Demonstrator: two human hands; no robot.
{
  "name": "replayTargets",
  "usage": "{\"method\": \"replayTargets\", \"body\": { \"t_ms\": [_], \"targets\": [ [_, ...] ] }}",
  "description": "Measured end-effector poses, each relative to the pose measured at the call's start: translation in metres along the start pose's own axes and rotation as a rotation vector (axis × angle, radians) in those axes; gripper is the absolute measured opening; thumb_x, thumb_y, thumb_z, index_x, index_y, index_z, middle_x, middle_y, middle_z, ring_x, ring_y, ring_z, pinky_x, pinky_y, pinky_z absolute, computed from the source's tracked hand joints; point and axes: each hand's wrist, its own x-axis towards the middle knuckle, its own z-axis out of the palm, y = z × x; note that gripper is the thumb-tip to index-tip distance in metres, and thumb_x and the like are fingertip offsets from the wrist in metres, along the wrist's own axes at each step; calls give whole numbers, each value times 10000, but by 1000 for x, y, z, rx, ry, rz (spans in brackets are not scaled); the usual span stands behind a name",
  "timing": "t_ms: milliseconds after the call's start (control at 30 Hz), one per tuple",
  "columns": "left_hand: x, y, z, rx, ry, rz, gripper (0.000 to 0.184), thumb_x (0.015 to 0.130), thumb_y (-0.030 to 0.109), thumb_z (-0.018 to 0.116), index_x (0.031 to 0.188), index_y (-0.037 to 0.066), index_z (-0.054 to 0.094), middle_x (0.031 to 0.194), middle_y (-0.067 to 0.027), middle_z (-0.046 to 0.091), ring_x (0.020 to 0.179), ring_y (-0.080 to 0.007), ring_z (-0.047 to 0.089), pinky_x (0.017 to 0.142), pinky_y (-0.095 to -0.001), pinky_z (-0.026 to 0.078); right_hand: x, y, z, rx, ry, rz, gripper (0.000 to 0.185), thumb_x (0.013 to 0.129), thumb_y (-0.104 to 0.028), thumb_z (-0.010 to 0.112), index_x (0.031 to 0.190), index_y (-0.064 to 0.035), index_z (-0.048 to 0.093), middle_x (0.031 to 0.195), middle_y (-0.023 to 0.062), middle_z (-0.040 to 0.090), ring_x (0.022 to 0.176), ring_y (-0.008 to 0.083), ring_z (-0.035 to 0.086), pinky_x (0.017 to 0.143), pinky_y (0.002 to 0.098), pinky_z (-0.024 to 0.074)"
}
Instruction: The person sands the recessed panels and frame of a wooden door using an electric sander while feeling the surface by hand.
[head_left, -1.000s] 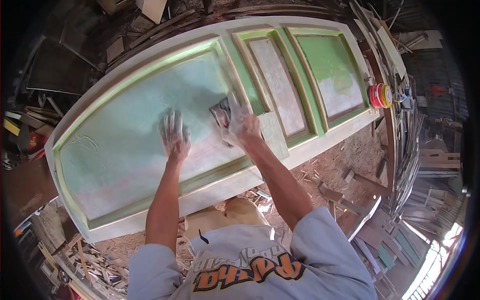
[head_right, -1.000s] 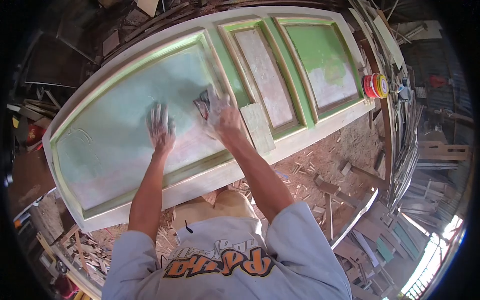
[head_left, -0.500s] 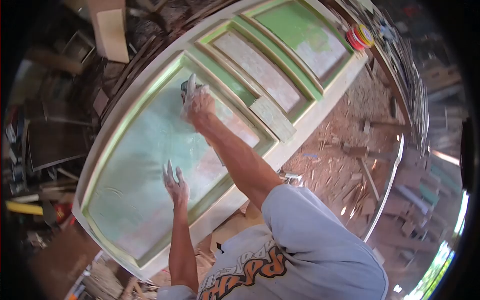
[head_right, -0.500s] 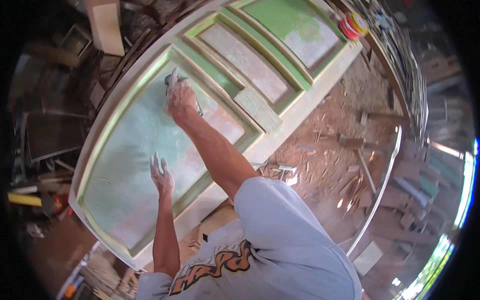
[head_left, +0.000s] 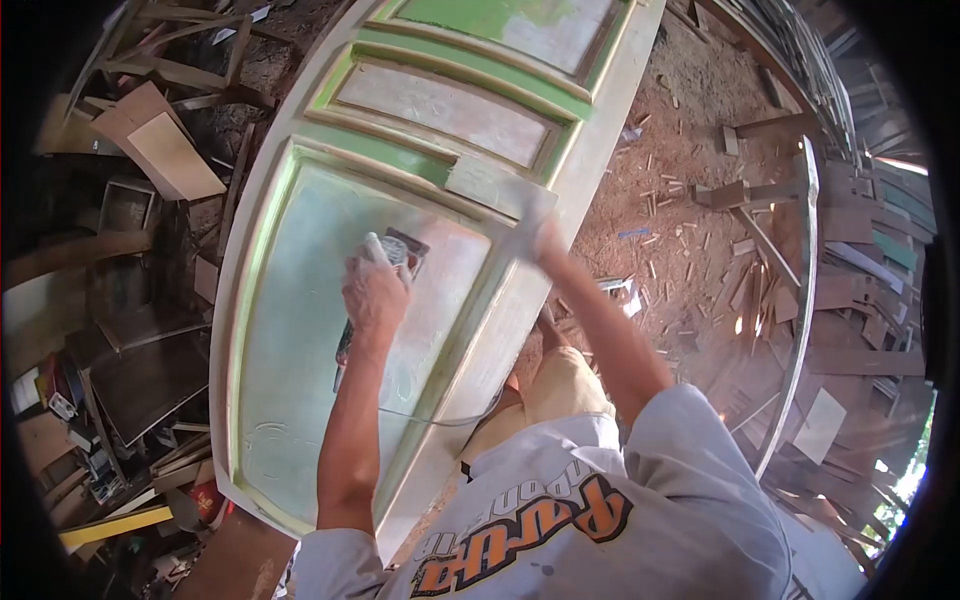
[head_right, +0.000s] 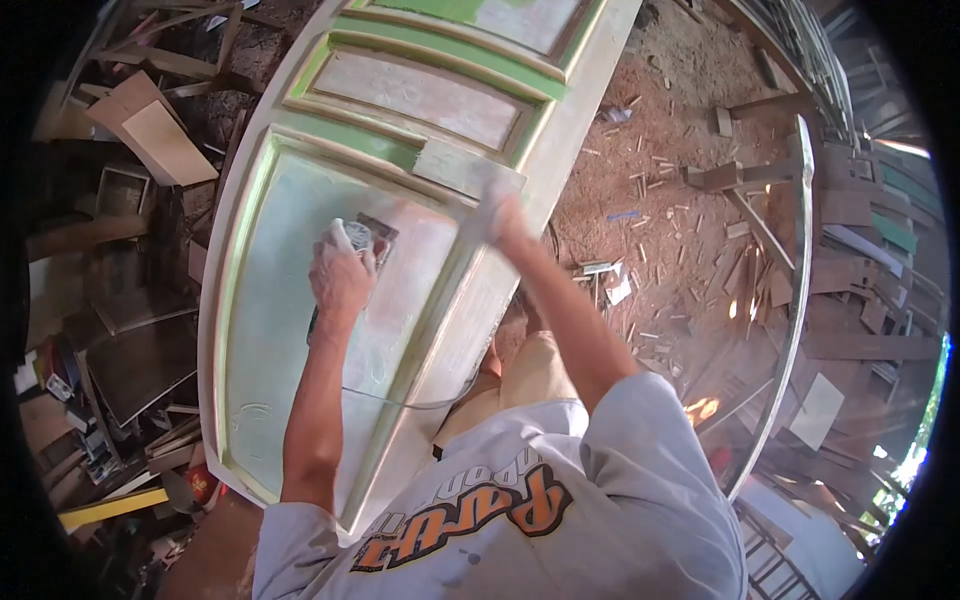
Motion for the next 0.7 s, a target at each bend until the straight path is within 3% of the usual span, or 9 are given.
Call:
{"method": "replayTargets", "body": {
  "t_ms": [67, 100, 133, 200, 233, 333, 467, 600, 700],
  "targets": [
    [-3, 30, 2, -41, -96, 34, 735, 983, 337, 817, 1516, -74, 522, 1312, -277, 684, 1213, -454, 686, 1014, -562, 585, 38, 37, -32, -273, 80, 271, 801, 993, -428, 810, 1617, -26, 511, 1624, 296, 504, 1470, 506, 531, 1148, 549, 550],
    [-3, 44, 9, -30, -50, 79, 685, 974, 339, 829, 1438, -84, 553, 1301, -276, 686, 1207, -442, 687, 1003, -561, 582, 50, 53, -31, -383, 38, 380, 805, 1024, -466, 738, 1685, -89, 476, 1692, 332, 434, 1533, 513, 473, 1295, 555, 380],
    [-3, 60, 9, -22, -58, 81, 685, 974, 339, 829, 1438, -84, 553, 1301, -276, 686, 1207, -442, 687, 1003, -561, 582, 55, 62, -28, -376, 34, 388, 805, 1024, -466, 738, 1685, -89, 476, 1692, 332, 434, 1533, 513, 473, 1295, 555, 380],
    [-2, 89, 6, -44, -80, 151, 697, 976, 347, 827, 1449, -83, 551, 1295, -280, 683, 1195, -449, 685, 987, -557, 580, 60, 74, -21, -562, -31, 253, 775, 1048, -505, 678, 1710, -149, 493, 1738, 333, 379, 1620, 491, 356, 1341, 575, 299],
    [0, 99, 5, -69, -84, 158, 692, 976, 359, 828, 1433, -85, 556, 1298, -285, 682, 1180, -458, 685, 976, -559, 576, 57, 76, -13, -586, 15, 241, 670, 1065, -491, 645, 1653, -174, 591, 1729, 328, 396, 1613, 491, 364, 1369, 599, 231],
    [13, 106, 8, -37, -36, 180, 661, 1000, 352, 799, 1430, -86, 555, 1300, -289, 685, 1178, -470, 685, 983, -566, 577, 46, 92, -11, -432, 183, 148, 587, 1070, -463, 642, 1580, -174, 675, 1724, 326, 409, 1609, 498, 362, 1375, 589, 231],
    [54, 76, -7, 12, -78, 57, 651, 1007, 328, 770, 1451, -92, 546, 1271, -305, 695, 1185, -484, 691, 981, -588, 584, 41, 98, -14, -290, 195, 140, 614, 1070, -508, 646, 1585, -174, 669, 1717, 307, 421, 1631, 481, 335, 1382, 598, 216],
    [92, 10, -7, 101, 53, 17, 544, 1008, 320, 769, 1321, -79, 572, 1200, -322, 728, 1121, -510, 722, 948, -619, 584, 40, 100, -20, -216, 208, 93, 629, 1069, -547, 660, 1589, -193, 663, 1704, 305, 437, 1611, 483, 365, 1378, 607, 223],
    [123, -34, -17, 133, 12, -93, 460, 993, 289, 788, 1246, -39, 589, 1122, -300, 749, 1075, -502, 752, 922, -597, 603, 39, 120, -20, -166, 204, 65, 621, 1082, -513, 655, 1591, -157, 655, 1674, 313, 481, 1571, 500, 420, 1355, 587, 292]
  ]
}}
